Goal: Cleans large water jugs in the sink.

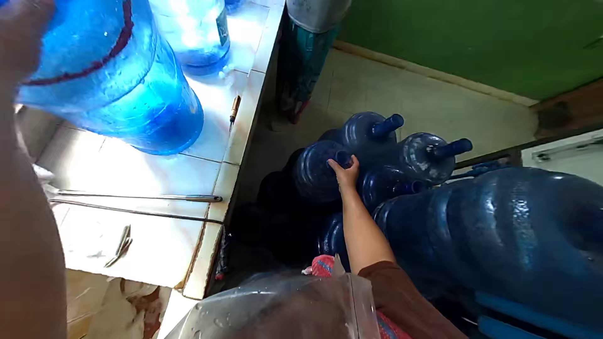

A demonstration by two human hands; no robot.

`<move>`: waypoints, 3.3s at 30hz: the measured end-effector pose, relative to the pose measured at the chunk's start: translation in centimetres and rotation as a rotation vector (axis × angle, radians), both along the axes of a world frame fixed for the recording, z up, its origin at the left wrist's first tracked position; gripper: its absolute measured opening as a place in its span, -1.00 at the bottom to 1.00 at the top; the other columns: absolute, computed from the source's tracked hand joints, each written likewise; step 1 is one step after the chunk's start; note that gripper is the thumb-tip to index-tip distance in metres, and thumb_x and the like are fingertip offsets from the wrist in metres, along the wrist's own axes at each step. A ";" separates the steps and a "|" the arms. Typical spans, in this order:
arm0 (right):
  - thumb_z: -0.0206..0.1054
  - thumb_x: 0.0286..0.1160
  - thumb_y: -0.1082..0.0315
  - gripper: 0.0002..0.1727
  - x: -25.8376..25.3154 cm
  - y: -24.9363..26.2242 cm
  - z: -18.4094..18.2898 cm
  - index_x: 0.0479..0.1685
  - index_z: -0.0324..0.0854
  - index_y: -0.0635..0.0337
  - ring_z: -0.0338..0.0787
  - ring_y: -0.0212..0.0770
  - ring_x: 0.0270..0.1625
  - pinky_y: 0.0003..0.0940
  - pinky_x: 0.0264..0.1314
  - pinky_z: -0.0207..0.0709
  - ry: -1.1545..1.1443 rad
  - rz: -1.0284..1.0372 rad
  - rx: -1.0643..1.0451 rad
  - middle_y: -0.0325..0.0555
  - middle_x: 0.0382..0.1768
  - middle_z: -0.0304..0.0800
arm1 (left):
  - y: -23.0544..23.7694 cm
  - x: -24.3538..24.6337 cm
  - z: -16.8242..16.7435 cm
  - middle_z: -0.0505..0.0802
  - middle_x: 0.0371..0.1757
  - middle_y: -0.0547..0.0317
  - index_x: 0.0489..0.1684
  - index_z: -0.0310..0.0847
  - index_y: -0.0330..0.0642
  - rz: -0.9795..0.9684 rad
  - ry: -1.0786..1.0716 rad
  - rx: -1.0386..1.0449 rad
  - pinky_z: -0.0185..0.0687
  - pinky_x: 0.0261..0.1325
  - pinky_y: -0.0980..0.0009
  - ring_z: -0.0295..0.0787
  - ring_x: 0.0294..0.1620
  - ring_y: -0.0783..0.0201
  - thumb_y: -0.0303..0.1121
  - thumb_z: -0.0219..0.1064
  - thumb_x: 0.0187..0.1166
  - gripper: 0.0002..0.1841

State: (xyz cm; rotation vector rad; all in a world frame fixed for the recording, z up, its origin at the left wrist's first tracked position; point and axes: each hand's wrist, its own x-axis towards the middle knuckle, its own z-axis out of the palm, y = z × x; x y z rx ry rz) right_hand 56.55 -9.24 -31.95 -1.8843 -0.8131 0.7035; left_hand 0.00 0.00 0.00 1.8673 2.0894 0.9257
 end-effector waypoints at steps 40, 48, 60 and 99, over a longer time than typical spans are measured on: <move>0.37 0.56 0.28 -0.50 -61.0 -25.3 16.0 0.43 0.37 0.20 0.76 -0.24 0.02 -0.18 0.12 0.73 0.778 1.000 0.114 -0.10 0.01 0.70 | -75.0 -8.3 -30.2 0.69 0.56 -0.07 0.42 0.68 -0.03 1.024 -0.407 -0.925 0.48 0.46 -0.29 0.71 0.45 -0.17 0.00 -0.08 0.82 -0.49; 0.71 -0.04 0.42 -0.21 -75.9 -29.5 4.8 0.39 0.53 0.33 0.70 -0.02 0.40 -0.02 0.48 0.58 0.133 1.804 0.149 0.17 0.32 0.71 | -74.9 -9.1 -31.3 0.58 0.69 0.21 0.36 0.72 0.05 1.082 -0.460 -0.864 0.62 0.36 -0.17 0.79 0.36 -0.01 0.01 -0.01 0.76 -0.52; 0.59 0.06 0.39 -0.70 -80.6 -27.5 1.3 -0.16 0.78 0.24 0.73 0.09 0.22 0.15 0.29 0.59 -0.370 2.137 0.141 0.17 0.07 0.76 | -74.5 -9.4 -32.1 0.63 0.64 0.22 0.32 0.75 0.04 1.177 -0.454 -0.875 0.66 0.29 -0.15 0.85 0.26 0.02 0.01 0.00 0.74 -0.52; 0.19 0.69 -0.11 -0.40 -79.4 -38.1 6.8 0.18 0.77 0.31 0.77 0.24 0.33 0.36 0.45 0.47 -0.555 2.028 -0.012 0.27 0.14 0.84 | -75.0 -19.9 -32.4 0.81 0.18 -0.25 0.37 0.59 -0.43 1.058 -1.203 -0.236 0.71 0.30 0.12 0.84 0.10 0.06 -0.25 0.18 0.80 -0.59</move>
